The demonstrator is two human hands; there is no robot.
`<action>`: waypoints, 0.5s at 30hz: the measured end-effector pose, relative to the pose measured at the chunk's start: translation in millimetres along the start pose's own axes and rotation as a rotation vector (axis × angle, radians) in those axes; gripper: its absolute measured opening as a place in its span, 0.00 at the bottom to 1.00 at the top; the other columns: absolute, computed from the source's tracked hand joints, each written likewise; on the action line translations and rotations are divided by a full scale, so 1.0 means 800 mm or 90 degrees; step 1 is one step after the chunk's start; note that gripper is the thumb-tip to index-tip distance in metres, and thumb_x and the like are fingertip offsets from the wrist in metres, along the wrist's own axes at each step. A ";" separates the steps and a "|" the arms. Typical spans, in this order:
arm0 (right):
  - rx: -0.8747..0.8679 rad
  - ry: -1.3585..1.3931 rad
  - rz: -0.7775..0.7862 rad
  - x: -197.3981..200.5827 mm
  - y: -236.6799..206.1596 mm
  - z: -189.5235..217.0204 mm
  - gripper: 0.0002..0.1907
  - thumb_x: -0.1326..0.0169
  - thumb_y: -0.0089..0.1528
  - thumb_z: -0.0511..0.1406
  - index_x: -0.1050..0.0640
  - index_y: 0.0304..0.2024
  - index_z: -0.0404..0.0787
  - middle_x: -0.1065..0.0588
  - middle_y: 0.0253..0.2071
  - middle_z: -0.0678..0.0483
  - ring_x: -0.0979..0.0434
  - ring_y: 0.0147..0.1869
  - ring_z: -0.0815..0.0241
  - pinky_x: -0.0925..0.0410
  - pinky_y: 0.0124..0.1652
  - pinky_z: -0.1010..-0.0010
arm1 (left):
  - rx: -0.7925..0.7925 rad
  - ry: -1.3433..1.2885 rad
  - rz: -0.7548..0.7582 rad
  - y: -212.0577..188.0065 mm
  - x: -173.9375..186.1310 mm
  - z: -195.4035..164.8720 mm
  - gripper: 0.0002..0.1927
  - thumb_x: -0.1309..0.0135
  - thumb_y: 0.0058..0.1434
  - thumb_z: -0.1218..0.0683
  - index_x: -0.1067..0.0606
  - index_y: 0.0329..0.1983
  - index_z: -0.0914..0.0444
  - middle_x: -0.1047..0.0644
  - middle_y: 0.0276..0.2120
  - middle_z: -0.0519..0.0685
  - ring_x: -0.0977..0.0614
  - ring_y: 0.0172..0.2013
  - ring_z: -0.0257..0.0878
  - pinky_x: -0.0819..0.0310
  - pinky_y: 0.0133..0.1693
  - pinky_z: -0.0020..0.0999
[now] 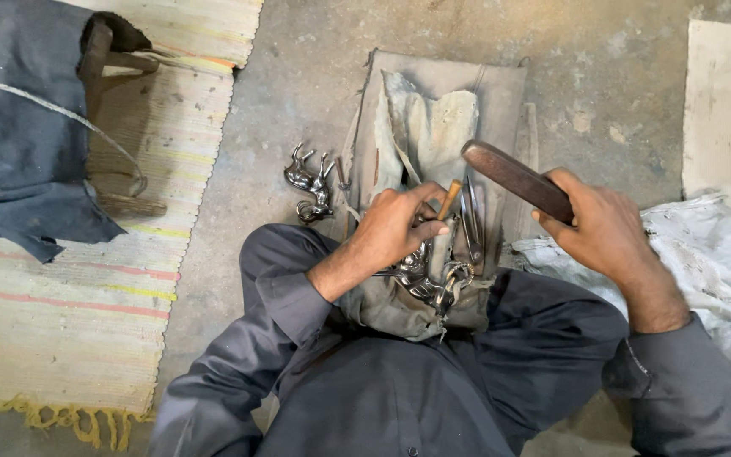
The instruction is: The person sits on the floor and shapes small silver-colored metal animal figurines. They hold a small punch against a figurine with one hand and strike it with a wooden mallet held in the other hand, repositioning the figurine and punch repeatedly to work different spots.
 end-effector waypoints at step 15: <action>-0.069 0.040 0.008 -0.016 -0.030 -0.044 0.22 0.37 0.59 0.42 0.26 0.52 0.46 0.22 0.31 0.43 0.20 0.40 0.37 0.32 0.38 0.50 | -0.054 0.086 0.131 0.036 -0.029 -0.001 0.26 0.29 0.49 0.56 0.22 0.51 0.61 0.16 0.31 0.54 0.13 0.35 0.49 0.24 0.37 0.44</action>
Point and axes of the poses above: each hand's wrist, its own y-axis towards the middle knuckle, its own x-axis out of the back of the hand, z = x × y, the point moved 7 cm from there along y, towards the middle knuckle
